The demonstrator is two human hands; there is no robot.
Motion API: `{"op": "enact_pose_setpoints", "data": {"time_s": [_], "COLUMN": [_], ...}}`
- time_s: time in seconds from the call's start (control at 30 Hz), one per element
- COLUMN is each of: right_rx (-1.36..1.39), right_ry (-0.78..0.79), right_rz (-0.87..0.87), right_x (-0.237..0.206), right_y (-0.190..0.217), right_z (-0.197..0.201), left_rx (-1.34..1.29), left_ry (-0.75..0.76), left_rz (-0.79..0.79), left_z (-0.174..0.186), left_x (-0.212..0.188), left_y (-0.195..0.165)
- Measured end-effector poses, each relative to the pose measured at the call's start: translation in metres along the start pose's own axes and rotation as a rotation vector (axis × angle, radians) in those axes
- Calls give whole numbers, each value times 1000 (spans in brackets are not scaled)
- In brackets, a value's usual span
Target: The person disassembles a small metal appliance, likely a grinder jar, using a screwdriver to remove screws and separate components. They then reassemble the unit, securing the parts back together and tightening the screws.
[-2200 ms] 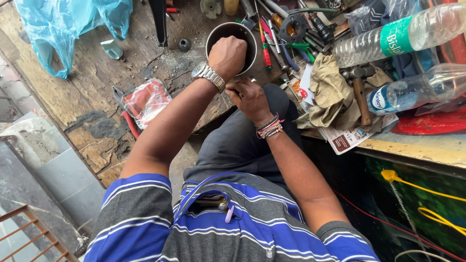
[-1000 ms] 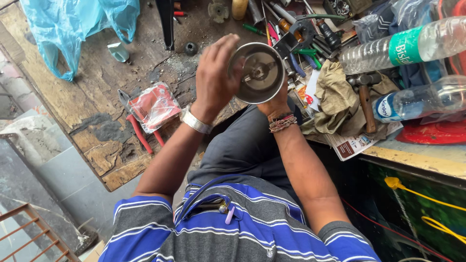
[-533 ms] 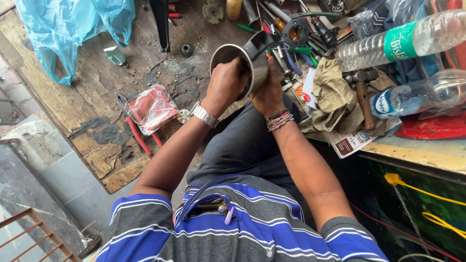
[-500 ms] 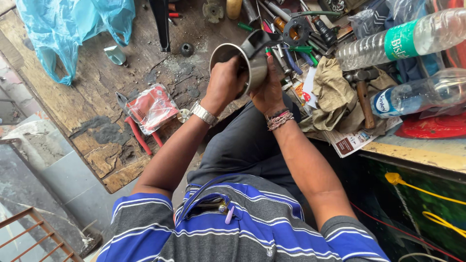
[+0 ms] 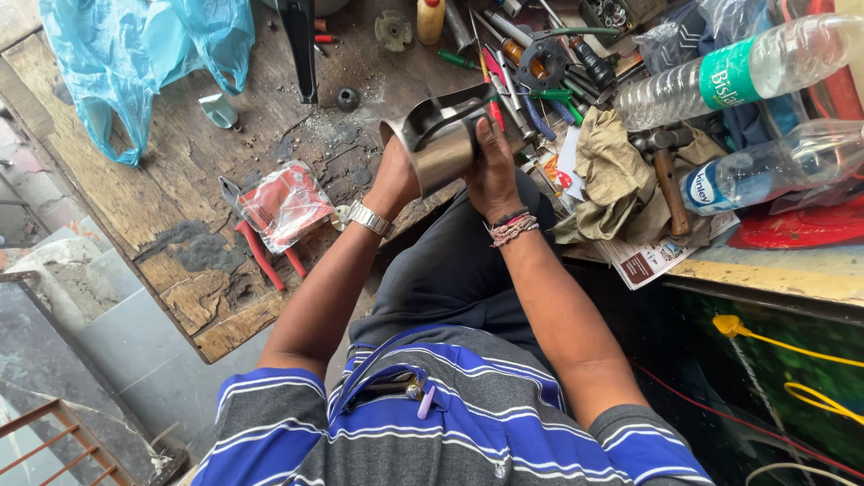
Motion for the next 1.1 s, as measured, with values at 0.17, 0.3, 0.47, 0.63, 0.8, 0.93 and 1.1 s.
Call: {"op": "enact_pose_setpoints", "data": {"time_s": [0.17, 0.3, 0.47, 0.63, 0.8, 0.93, 1.1], "right_rx": [-62, -96, -29, 14, 180, 275, 355], "right_ry": [-7, 5, -81, -41, -89, -48, 6], "right_rz": [31, 109, 114, 128, 66, 41, -8], "right_x": [3, 3, 3, 4, 5, 6, 10], "right_y": [-2, -1, 6, 11, 8, 9, 4], "right_z": [3, 2, 8, 8, 10, 8, 9], "left_rx": [-1570, -1521, 230, -450, -478, -24, 578], "left_ry": [39, -80, -182, -252, -181, 27, -124], "left_rz": [526, 535, -113, 318, 688, 779, 375], "left_z": [-31, -31, 15, 62, 87, 89, 85], "left_x": [-4, -15, -31, -33, -38, -42, -35], "left_y": [32, 41, -7, 19, 65, 91, 78]}}
Point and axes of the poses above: each hand's wrist, its own x-axis towards the middle knuckle, its own z-axis out of the back of the hand, y = z × x, the point moved 5 cm from there along x, towards the middle knuckle, and after that the axes turned 5 degrees about x, right-handed, at the moved point
